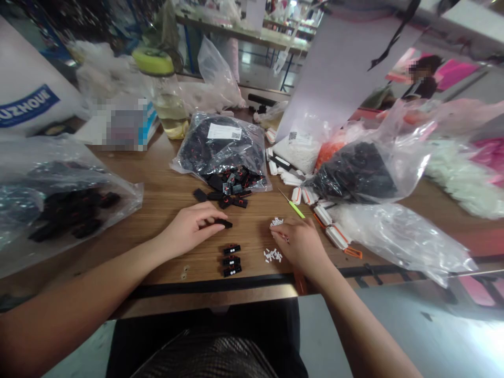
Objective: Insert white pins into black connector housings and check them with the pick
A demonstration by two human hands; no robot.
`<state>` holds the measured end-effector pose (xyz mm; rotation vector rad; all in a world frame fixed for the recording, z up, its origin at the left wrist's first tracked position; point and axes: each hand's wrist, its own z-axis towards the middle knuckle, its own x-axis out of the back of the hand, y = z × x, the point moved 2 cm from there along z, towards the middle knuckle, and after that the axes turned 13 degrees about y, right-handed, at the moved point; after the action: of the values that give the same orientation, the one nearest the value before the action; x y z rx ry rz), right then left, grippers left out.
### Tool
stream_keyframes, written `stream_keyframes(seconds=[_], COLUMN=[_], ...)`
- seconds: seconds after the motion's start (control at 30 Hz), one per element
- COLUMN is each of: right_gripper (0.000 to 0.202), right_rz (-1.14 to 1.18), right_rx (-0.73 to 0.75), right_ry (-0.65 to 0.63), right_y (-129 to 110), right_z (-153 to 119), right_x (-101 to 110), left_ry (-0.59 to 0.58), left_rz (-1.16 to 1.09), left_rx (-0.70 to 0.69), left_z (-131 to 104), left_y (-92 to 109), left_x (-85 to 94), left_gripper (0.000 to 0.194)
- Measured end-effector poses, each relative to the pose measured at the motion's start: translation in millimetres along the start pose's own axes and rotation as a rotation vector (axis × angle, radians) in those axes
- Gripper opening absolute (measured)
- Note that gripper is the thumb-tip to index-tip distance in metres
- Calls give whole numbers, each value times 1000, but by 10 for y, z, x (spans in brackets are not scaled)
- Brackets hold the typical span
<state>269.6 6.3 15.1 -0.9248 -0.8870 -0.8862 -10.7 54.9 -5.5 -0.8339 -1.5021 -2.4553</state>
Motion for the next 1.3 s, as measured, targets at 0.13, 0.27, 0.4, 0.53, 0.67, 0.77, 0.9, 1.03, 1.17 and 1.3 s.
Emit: stream_keyframes(seconds=[0.13, 0.27, 0.4, 0.53, 0.67, 0.77, 0.9, 1.03, 1.17, 1.3], right_gripper=[19, 20, 22, 22, 17, 14, 13, 12, 14, 16], right_rz=[-91, -151, -132, -68, 250, 334, 298, 234, 205, 167], right_rx=[103, 109, 74, 54, -8, 22, 82, 133, 176, 214], right_ry=[-8, -61, -107, -49, -11, -39, -83, -63, -52, -69], right_y=[9, 6, 12, -64, -338, -580, -737, -755, -782, -804], right_z=[16, 52, 104, 154, 231, 301, 363, 381, 384, 380], right_x=[29, 62, 76, 29, -44, -82, -131, -179, -201, -187], left_ry=[-45, -48, -52, -41, -43, -37, -24, -26, -40, -40], left_rz=[167, 259, 255, 222, 221, 240, 240, 248, 252, 245], left_rx=[-83, -85, -68, -62, -46, -29, -60, -68, -71, -72], left_z=[-19, -37, -60, -83, -97, -99, -101, -103, -98, -96], left_y=[58, 97, 112, 120, 122, 122, 122, 117, 130, 142], left_x=[-27, -24, -36, -71, -103, -109, -120, -134, -127, -115], left_gripper=[12, 12, 15, 15, 14, 14, 13, 11, 10, 10])
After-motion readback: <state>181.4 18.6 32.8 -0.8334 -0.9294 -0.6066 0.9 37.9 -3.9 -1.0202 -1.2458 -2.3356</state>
